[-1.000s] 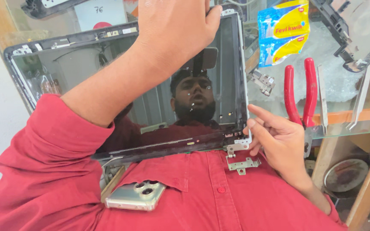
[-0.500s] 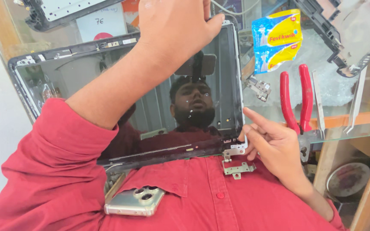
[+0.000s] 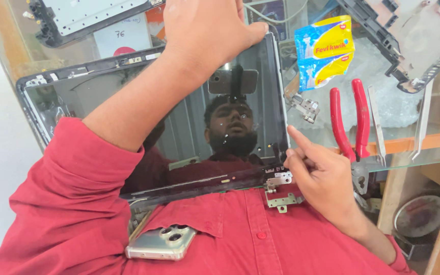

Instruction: The person cleans a metal hinge with a red cloth, then uses a screwdriver to adjust and install the hinge onto a flat-screen TV frame. The person aligns the hinge and secures it with screws.

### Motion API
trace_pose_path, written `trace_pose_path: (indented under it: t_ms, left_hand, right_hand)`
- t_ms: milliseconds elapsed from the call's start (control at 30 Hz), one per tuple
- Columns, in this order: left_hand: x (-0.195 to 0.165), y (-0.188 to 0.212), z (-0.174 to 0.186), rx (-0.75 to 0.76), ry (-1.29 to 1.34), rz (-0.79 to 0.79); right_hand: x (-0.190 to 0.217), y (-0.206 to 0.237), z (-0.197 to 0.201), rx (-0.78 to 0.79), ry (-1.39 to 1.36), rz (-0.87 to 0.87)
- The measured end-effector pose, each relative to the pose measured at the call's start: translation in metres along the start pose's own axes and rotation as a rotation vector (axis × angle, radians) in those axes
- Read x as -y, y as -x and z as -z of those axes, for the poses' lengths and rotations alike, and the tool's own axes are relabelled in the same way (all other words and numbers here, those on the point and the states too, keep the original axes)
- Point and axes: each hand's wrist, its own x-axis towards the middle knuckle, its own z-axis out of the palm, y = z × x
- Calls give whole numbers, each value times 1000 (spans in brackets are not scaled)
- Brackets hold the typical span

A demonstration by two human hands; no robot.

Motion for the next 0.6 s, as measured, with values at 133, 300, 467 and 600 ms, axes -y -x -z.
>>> trace_pose_path:
  t_ms: [133,300,467,600]
  left_hand:
    - [1,-3,-6,-54,-69,-68]
    - [3,-5,-11,-3,-53,-44]
    - [6,-3,-7,-24,-69,-110]
    - [8,2,-4,96,26,-51]
  right_hand:
    - [0,-3,2,-34,169,172]
    - [-3,-3,0,15,127,82]
    - [2,-1,1,-30,172,124]
    - [7,-1,7,-4,186,167]
